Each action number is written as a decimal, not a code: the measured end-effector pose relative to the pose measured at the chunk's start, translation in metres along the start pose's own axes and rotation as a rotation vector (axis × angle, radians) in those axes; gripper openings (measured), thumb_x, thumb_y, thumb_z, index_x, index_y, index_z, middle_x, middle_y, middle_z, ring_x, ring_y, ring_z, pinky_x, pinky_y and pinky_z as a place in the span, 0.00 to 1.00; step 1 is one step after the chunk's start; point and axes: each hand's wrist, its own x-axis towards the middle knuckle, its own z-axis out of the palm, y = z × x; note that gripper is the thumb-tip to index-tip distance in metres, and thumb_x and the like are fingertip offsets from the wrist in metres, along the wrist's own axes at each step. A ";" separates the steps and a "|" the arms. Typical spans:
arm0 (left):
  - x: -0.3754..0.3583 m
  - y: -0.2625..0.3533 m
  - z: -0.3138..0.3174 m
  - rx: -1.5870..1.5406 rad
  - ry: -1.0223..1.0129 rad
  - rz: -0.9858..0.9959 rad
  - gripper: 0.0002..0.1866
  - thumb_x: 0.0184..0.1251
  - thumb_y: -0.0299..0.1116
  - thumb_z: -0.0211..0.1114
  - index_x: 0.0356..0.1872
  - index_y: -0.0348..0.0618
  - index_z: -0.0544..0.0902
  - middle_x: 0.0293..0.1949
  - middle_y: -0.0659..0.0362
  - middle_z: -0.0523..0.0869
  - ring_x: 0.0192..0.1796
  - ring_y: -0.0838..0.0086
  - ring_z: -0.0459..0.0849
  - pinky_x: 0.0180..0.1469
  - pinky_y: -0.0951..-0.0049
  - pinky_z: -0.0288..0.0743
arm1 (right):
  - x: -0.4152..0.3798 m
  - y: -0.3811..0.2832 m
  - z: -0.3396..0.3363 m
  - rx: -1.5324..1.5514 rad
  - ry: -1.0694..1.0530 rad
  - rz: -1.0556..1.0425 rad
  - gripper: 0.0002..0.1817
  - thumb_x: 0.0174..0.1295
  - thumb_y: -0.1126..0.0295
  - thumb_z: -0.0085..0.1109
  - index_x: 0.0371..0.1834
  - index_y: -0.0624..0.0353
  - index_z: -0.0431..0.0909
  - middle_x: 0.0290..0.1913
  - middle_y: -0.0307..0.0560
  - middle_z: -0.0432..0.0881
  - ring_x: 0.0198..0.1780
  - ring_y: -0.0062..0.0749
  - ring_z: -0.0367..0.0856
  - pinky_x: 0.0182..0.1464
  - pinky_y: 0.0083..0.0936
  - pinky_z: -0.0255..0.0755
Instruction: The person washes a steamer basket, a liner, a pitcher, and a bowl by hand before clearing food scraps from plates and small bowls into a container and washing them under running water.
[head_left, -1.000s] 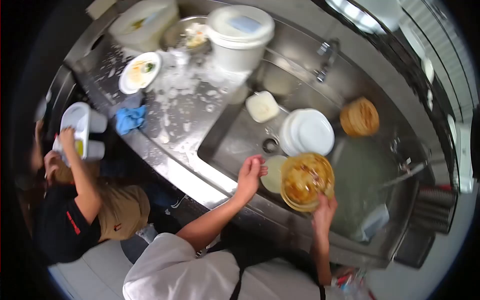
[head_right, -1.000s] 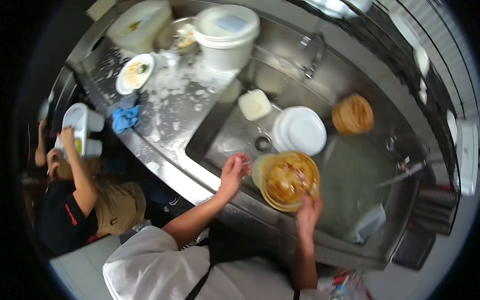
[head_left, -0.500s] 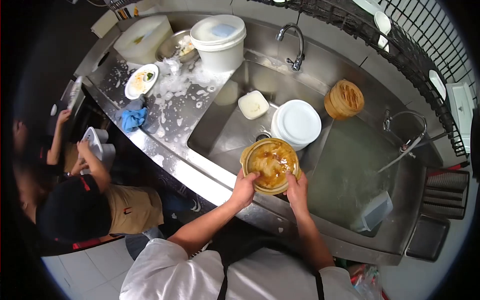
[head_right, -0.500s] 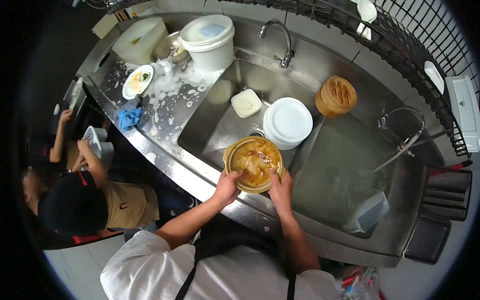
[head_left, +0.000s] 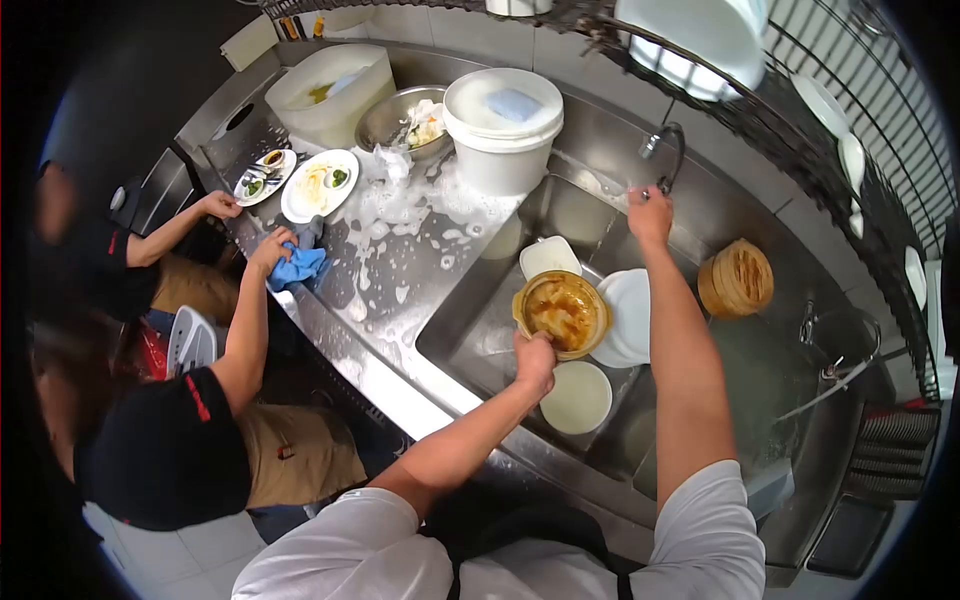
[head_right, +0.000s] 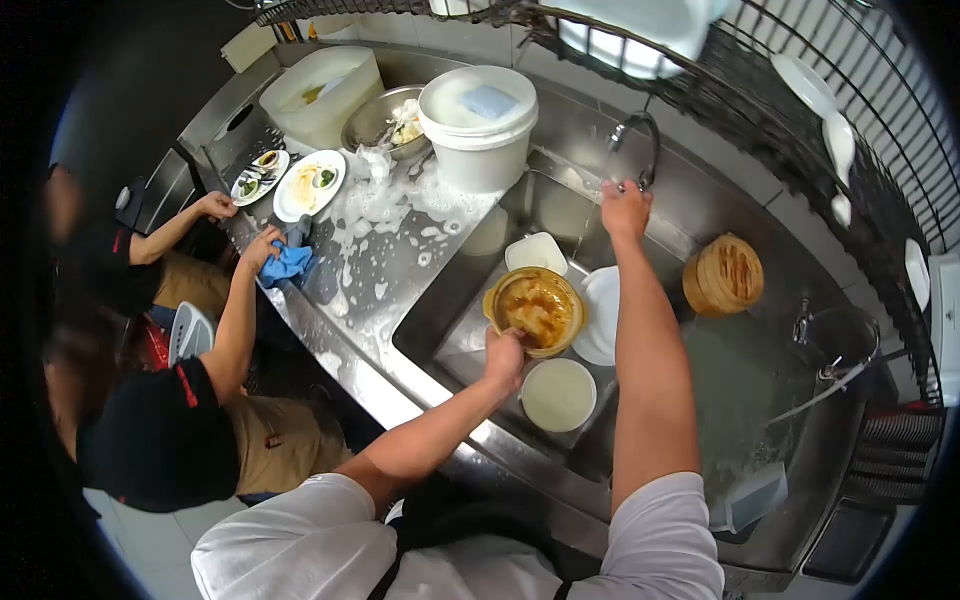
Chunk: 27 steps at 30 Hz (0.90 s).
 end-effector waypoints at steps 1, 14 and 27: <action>0.018 -0.003 0.001 -0.016 -0.016 0.013 0.22 0.57 0.20 0.50 0.55 0.36 0.65 0.48 0.49 0.75 0.47 0.63 0.79 0.44 0.66 0.79 | 0.010 0.007 0.004 0.102 -0.014 0.077 0.29 0.63 0.53 0.58 0.62 0.58 0.68 0.55 0.72 0.74 0.54 0.65 0.76 0.59 0.47 0.69; 0.135 -0.008 0.019 0.092 -0.002 -0.140 0.25 0.56 0.21 0.50 0.58 0.38 0.63 0.50 0.46 0.75 0.49 0.57 0.81 0.41 0.58 0.82 | -0.177 0.050 0.059 0.568 -0.285 0.157 0.07 0.65 0.72 0.49 0.34 0.61 0.77 0.37 0.47 0.80 0.36 0.36 0.80 0.41 0.28 0.74; 0.125 0.048 -0.014 0.534 -0.190 -0.343 0.22 0.53 0.22 0.55 0.53 0.35 0.75 0.33 0.49 0.82 0.24 0.64 0.81 0.19 0.63 0.70 | -0.185 0.048 0.122 -0.016 -0.599 0.117 0.07 0.59 0.72 0.54 0.37 0.61 0.80 0.41 0.63 0.82 0.48 0.54 0.80 0.49 0.39 0.72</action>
